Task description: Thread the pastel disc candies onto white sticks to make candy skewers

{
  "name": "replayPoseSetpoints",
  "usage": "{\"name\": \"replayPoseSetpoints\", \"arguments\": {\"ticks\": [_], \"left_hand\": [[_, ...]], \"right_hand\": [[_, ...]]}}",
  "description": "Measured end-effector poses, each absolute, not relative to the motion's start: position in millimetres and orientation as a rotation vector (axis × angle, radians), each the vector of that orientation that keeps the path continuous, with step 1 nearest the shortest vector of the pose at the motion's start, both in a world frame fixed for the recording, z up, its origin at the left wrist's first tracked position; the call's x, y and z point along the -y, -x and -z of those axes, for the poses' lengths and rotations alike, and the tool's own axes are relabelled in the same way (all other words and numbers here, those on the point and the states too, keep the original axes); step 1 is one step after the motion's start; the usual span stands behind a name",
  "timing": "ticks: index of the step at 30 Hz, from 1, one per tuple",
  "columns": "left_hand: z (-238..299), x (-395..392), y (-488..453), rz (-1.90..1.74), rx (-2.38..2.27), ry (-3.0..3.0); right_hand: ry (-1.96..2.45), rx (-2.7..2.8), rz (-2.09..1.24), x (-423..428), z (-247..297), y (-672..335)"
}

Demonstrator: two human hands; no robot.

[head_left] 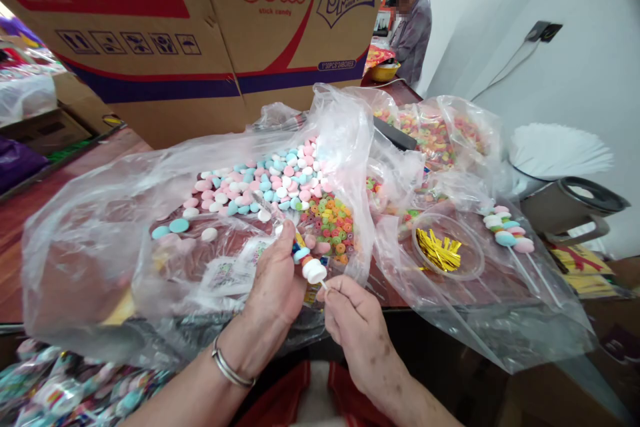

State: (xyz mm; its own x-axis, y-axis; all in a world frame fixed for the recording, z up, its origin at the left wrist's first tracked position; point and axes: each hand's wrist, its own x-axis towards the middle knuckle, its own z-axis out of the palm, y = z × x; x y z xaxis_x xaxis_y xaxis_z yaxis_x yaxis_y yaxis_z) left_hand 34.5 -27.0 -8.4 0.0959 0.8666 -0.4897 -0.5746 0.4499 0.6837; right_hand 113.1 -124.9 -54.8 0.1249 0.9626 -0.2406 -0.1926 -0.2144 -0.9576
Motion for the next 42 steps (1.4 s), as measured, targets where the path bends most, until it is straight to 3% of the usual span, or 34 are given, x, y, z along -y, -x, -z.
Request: {"name": "replayPoseSetpoints", "arguments": {"ticks": [2,7,9,15,25,34,36,40,42], "left_hand": [[6,30,-35,-1.084,-0.982,-0.366],[-2,31,-31,-0.985,-0.933,-0.369],[-3,28,-27,-0.983,-0.924,-0.357],[-2,10,-10,-1.226,-0.889,-0.383],[4,-8,-8,-1.282,-0.865,-0.228],[8,-1,-10,-1.263,-0.817,-0.272],[10,1,-10,-1.223,-0.782,-0.274],[11,6,-13,-1.210,-0.726,-0.284],[11,6,-15,-1.197,-0.723,-0.292]], "right_hand": [[1.355,1.030,-1.138,124,55,-115],[1.431,1.520,-0.158,122,58,-126],[1.420,1.583,0.080,121,58,-130],[1.410,1.668,0.271,116,58,-131],[1.390,1.783,0.338,115,62,-126],[1.370,1.677,-0.014,120,58,-121],[1.397,1.568,-0.286,122,57,-120],[1.293,1.006,-1.260,122,51,-115],[1.165,0.717,-1.506,121,47,-114]]}}
